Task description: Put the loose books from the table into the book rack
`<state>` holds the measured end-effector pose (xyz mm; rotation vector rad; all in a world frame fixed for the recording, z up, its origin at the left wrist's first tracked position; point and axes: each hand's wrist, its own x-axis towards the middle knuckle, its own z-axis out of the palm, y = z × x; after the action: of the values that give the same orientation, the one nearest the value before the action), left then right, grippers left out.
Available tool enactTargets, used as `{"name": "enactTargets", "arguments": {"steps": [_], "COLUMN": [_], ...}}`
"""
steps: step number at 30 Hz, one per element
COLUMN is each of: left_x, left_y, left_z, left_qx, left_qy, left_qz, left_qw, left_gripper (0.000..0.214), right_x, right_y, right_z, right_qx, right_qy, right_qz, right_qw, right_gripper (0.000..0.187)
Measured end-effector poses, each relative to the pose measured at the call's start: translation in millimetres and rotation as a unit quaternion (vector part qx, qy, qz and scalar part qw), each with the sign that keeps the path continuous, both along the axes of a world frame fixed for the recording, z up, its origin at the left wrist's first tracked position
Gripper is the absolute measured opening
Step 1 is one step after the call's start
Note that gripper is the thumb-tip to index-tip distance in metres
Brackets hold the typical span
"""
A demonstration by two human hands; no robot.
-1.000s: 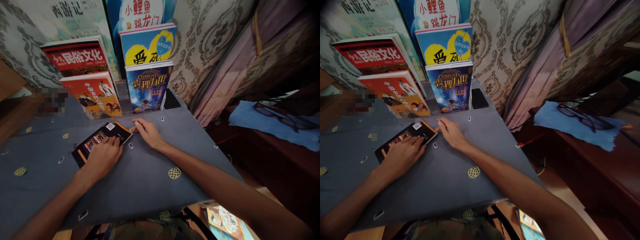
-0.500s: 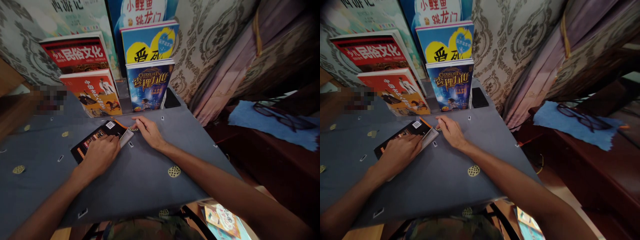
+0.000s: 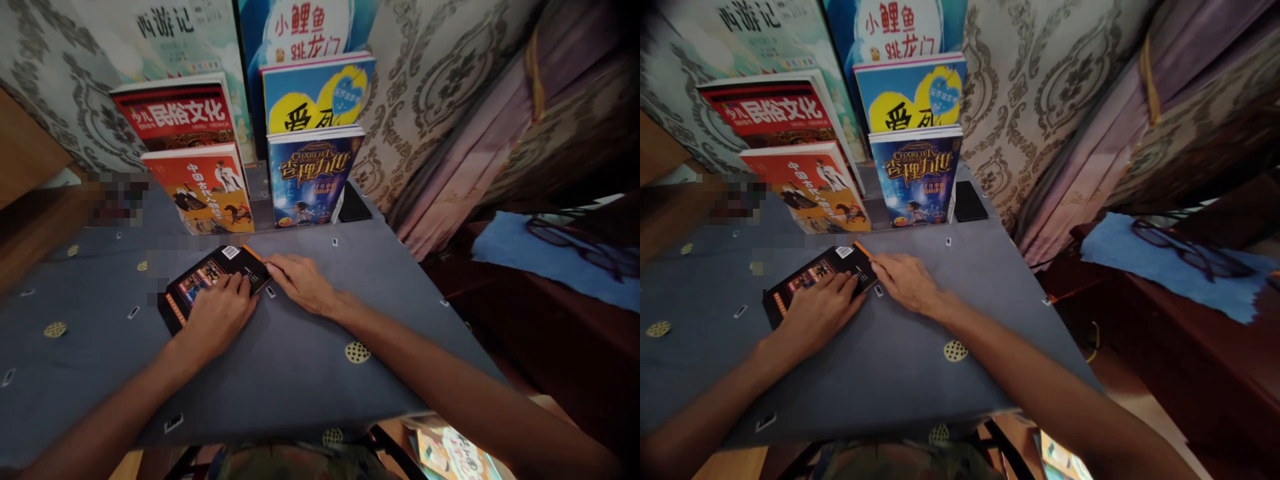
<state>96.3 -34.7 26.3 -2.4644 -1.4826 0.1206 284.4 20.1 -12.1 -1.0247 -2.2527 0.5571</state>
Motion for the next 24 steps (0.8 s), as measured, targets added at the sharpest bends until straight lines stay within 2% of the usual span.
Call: {"name": "enactTargets", "arguments": {"steps": [4, 8, 11, 14, 17, 22, 24], "left_x": [-22.2, -43.4, -51.6, -58.1, -68.1, -87.1, -91.4], "left_y": [-1.1, -9.3, -15.6, -18.2, -19.8, -27.7, -31.0], "left_z": [-2.0, -2.8, -2.6, -4.3, -7.9, -12.5, -13.5], "left_qx": [0.010, 0.035, 0.027, 0.017, 0.000, -0.066, -0.076], "left_qy": [-0.051, -0.070, -0.068, -0.090, -0.116, -0.112, -0.106], "left_qz": [-0.010, 0.021, 0.038, 0.034, 0.011, -0.079, -0.089], "left_qw": [0.999, 0.997, 0.997, 0.995, 0.993, 0.988, 0.987], "left_gripper": [0.039, 0.042, 0.043, 0.044, 0.049, 0.065, 0.063], "right_x": [-1.3, -5.3, -10.6, -18.1, -26.3, -34.1, -34.6], "right_y": [-1.7, -0.4, 5.4, 14.5, 22.9, 29.3, 30.2], "right_z": [-0.1, -0.9, -1.6, -0.9, 1.4, 0.0, -3.4], "right_qx": [0.022, 0.035, 0.034, 0.035, 0.037, 0.044, 0.051], "right_qy": [-0.027, -0.044, -0.060, -0.093, -0.134, -0.147, -0.148], "right_qz": [-0.006, 0.018, 0.039, 0.030, 0.025, 0.020, 0.025], "right_qw": [0.999, 0.998, 0.997, 0.995, 0.990, 0.988, 0.987], "right_gripper": [0.032, 0.031, 0.033, 0.035, 0.036, 0.039, 0.040]}}
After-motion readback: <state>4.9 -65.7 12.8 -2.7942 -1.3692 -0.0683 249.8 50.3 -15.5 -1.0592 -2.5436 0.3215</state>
